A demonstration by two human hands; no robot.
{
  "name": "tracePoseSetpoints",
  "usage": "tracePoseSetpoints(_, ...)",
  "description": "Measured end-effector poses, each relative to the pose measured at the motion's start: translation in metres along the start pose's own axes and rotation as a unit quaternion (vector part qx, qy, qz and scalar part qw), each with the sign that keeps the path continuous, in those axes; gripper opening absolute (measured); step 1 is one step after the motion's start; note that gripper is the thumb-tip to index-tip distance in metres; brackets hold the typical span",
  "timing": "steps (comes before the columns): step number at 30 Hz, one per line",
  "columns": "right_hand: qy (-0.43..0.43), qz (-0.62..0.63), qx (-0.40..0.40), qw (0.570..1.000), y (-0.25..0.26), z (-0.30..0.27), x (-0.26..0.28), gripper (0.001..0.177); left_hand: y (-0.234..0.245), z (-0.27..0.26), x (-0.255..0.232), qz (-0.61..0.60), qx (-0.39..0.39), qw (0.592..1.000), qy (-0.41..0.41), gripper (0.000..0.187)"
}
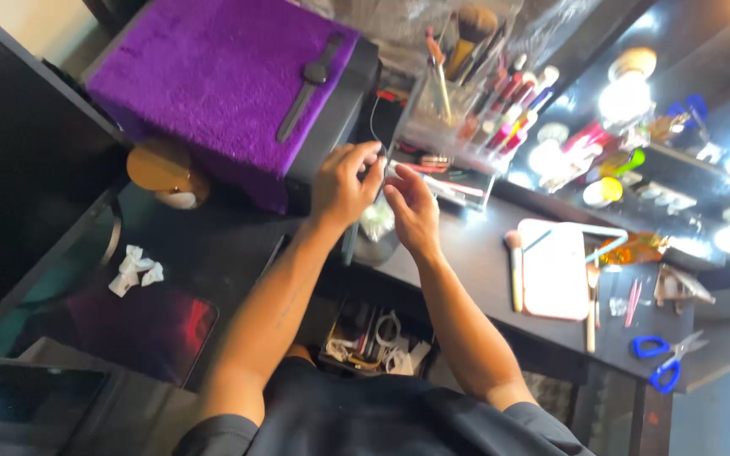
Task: The person organizes various household and desk items into drawers and a desk area.
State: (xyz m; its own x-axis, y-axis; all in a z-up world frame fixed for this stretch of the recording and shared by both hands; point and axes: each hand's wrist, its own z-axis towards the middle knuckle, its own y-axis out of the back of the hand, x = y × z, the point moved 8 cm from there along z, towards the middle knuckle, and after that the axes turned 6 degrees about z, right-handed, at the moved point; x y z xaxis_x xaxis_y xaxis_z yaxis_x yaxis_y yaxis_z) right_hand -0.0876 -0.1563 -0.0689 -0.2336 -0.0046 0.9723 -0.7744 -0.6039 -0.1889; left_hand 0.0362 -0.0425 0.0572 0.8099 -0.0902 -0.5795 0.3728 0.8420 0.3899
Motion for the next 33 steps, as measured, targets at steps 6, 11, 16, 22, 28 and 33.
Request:
tracePoseSetpoints(6, 0.003, -0.01, 0.011, 1.0, -0.009, 0.059, -0.023, 0.054, -0.035, 0.09, 0.034, 0.122, 0.063, 0.988, -0.077, 0.01)
tracePoseSetpoints(11, -0.108, 0.027, -0.059, 0.992, -0.01, 0.111, -0.068, 0.056, -0.144, 0.138, 0.108, 0.172, 0.149, 0.957, -0.179, 0.003)
tracePoseSetpoints(16, -0.139, 0.02, -0.147, 0.979, -0.012, 0.154, -0.095, 0.057, -0.272, 0.164, 0.171, 0.289, 0.265, 0.889, -0.236, 0.012)
tracePoseSetpoints(22, -0.072, -0.008, -0.184, 0.98, -0.028, 0.192, -0.086, 0.051, -0.371, 0.159, 0.231, 0.363, 0.396, 0.83, -0.15, 0.021)
tracePoseSetpoints(28, -0.145, 0.093, -0.237, 0.956, -0.026, 0.22, -0.112, 0.034, -0.416, 0.149, 0.266, 0.381, 0.535, 0.75, -0.072, 0.027)
tracePoseSetpoints(33, -0.146, 0.075, -0.298, 0.94, -0.002, 0.234, -0.146, 0.038, -0.393, 0.158, 0.251, 0.314, 0.594, 0.732, -0.112, 0.027)
